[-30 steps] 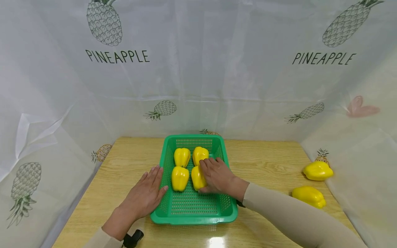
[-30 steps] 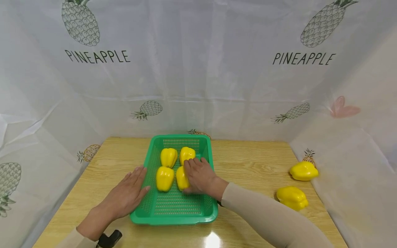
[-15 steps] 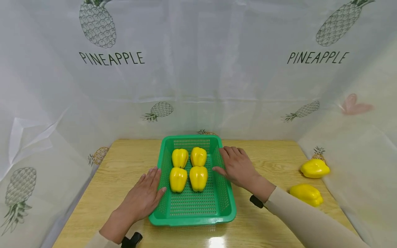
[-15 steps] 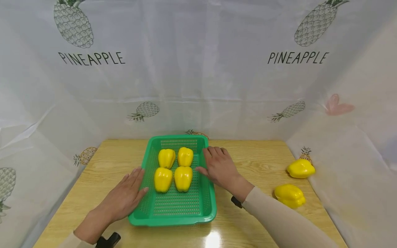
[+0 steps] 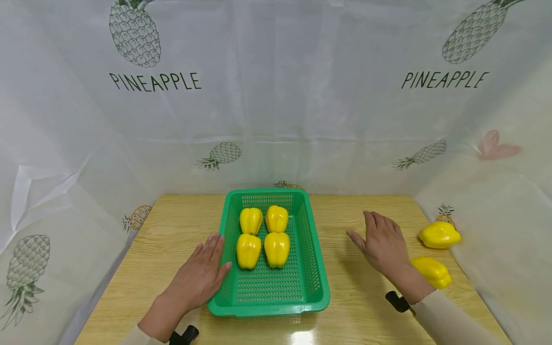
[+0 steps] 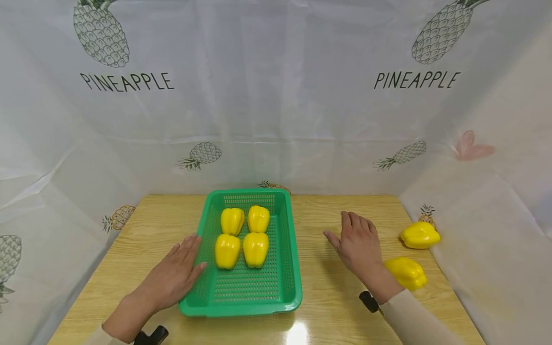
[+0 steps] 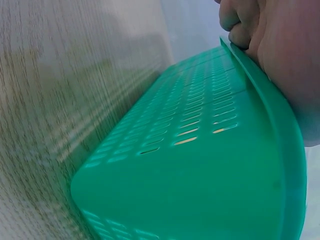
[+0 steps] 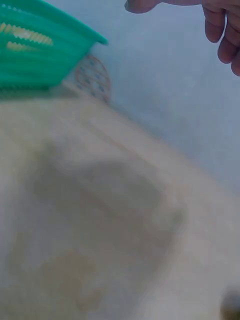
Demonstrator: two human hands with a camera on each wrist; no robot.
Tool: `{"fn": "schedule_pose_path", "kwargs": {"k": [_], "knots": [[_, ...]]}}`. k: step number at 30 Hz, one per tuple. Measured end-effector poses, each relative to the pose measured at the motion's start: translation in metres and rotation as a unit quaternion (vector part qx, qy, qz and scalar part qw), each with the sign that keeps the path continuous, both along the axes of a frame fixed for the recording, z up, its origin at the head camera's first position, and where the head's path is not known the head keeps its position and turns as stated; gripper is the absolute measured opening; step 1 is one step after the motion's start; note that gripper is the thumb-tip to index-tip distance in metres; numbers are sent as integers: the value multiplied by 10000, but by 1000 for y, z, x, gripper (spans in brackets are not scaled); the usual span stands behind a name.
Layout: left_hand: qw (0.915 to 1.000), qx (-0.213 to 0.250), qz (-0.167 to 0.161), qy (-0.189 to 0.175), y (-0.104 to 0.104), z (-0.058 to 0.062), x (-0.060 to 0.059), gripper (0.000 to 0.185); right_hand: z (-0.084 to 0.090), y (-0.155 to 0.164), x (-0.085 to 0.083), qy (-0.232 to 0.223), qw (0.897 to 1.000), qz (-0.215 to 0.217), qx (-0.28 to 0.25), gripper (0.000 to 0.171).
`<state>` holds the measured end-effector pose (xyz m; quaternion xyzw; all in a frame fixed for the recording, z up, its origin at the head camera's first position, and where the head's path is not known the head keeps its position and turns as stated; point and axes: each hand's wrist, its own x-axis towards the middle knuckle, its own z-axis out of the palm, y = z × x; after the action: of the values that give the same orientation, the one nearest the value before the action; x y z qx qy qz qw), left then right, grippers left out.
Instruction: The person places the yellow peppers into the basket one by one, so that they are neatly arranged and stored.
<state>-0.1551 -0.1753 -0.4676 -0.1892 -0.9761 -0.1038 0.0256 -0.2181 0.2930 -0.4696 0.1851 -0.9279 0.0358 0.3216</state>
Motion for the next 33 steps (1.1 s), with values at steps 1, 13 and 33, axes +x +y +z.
{"fn": "schedule_pose_path", "kwargs": {"k": [1, 13, 33], "knots": [[10000, -6, 0, 1, 0, 0, 0, 68, -3, 7, 4, -49, 9999, -121, -43, 82], [10000, 14, 19, -11, 1, -2, 0, 68, -30, 81, 45, -189, 9935, -1096, -254, 82], [10000, 35, -2, -88, 1, 2, -2, 69, -61, 91, 51, 390, 9913, -1027, -726, 106]]}}
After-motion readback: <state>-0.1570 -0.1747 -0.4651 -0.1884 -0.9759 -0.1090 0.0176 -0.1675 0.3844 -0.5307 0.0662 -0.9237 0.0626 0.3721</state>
